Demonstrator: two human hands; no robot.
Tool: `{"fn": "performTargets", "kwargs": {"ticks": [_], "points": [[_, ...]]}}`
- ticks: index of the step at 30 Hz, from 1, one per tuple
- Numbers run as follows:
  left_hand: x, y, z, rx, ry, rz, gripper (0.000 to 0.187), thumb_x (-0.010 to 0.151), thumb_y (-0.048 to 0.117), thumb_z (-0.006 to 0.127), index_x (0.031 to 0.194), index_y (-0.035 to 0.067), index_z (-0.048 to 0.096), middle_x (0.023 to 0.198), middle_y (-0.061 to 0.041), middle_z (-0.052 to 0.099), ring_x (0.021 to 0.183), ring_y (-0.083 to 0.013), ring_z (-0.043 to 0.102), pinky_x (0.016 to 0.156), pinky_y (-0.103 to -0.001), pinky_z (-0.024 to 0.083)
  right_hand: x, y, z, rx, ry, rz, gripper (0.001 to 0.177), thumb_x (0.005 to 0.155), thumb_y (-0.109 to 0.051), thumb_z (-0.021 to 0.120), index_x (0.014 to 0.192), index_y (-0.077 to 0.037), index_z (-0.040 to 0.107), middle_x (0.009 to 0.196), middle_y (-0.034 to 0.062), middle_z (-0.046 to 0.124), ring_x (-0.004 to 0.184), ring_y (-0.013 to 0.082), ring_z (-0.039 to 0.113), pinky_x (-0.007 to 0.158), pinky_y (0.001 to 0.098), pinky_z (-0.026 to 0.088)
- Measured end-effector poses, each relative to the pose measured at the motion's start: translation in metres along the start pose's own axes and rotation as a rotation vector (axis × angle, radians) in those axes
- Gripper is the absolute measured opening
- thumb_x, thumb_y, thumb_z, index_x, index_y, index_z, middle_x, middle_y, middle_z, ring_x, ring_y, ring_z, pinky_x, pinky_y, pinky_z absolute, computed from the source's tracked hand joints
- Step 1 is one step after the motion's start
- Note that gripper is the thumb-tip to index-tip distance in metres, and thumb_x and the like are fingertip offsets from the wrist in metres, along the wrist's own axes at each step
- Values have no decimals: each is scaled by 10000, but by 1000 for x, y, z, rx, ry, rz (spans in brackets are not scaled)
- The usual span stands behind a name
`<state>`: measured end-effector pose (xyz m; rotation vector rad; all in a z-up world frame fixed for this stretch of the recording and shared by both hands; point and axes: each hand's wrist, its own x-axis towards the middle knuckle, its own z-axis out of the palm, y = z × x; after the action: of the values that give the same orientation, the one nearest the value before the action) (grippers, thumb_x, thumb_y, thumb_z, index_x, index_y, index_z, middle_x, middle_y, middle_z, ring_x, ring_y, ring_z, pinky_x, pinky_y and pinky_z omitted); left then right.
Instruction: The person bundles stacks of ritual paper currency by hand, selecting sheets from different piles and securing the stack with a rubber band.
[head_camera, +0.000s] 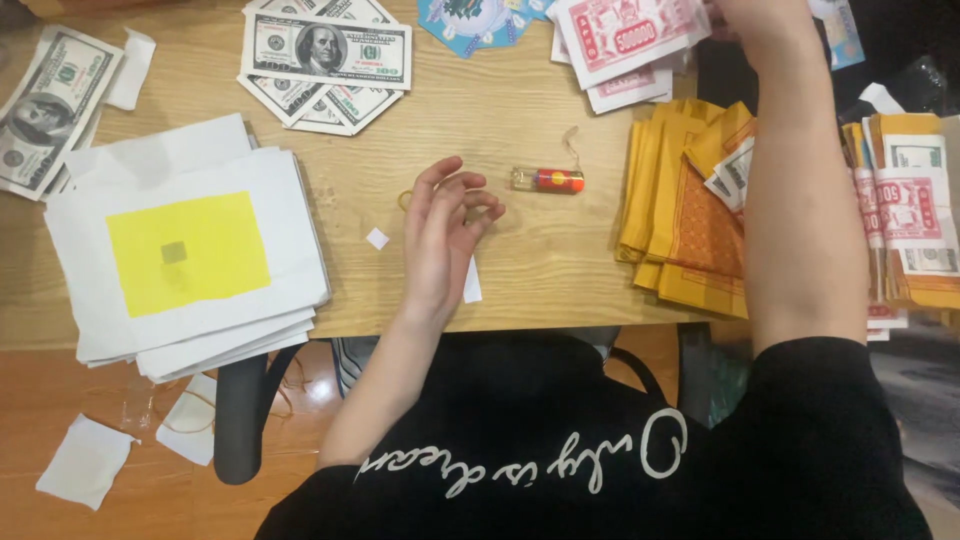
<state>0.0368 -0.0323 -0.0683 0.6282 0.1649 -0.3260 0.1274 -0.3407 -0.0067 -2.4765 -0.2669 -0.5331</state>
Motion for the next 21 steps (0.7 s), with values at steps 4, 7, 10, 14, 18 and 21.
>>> {"fn": "performTargets", "kwargs": {"ticks": [4, 7, 10, 14, 18, 21], "points": [[-1, 2, -3, -17, -24, -15, 236, 945, 96, 533, 1177, 53, 522, 998, -148, 607, 804, -223, 632, 836, -412, 542, 6, 17, 21, -240, -78, -66, 164, 1005, -96, 659, 1122, -2, 593, 1073, 221, 647, 938, 412, 590, 707, 474, 442], [-5, 6, 0, -58, -63, -39, 193, 955, 59, 504, 1142, 29, 544, 983, -146, 608, 815, -225, 611, 832, -386, 525, -1, 5, 32, -485, -157, -135, 189, 1002, -130, 676, 1091, 20, 604, 1030, 266, 643, 893, 477, 567, 678, 521, 416], [-6, 6, -2, -78, -120, -45, 156, 942, 77, 507, 1082, 48, 569, 982, -122, 588, 836, -216, 592, 842, -370, 503, -10, -34, 42, -520, -422, 45, 713, 951, -442, 626, 1506, -111, 325, 1434, 265, 313, 1289, 500, 299, 953, 703, 317], [-8, 4, -5, -78, -131, -50, 131, 936, 73, 495, 1045, 40, 561, 964, -126, 599, 844, -213, 590, 833, -355, 506, -9, -16, 49, -485, -450, 54, 536, 972, -314, 513, 1428, -58, 395, 1247, 300, 422, 1132, 488, 389, 895, 708, 304], [-7, 4, -6, -98, -132, -48, 118, 934, 73, 504, 1027, 35, 566, 938, -129, 603, 836, -223, 590, 815, -338, 509, -2, 12, 48, -531, -438, 53, 420, 997, -306, 502, 1280, 3, 525, 1183, 325, 519, 1040, 520, 462, 816, 669, 356], [-7, 4, -7, -106, -124, -44, 116, 928, 88, 518, 1016, 38, 575, 927, -129, 607, 821, -208, 590, 805, -330, 508, 6, 2, 44, -572, -501, 81, 588, 1008, -468, 483, 1368, -3, 478, 1260, 335, 528, 1132, 523, 437, 899, 637, 286]]}}
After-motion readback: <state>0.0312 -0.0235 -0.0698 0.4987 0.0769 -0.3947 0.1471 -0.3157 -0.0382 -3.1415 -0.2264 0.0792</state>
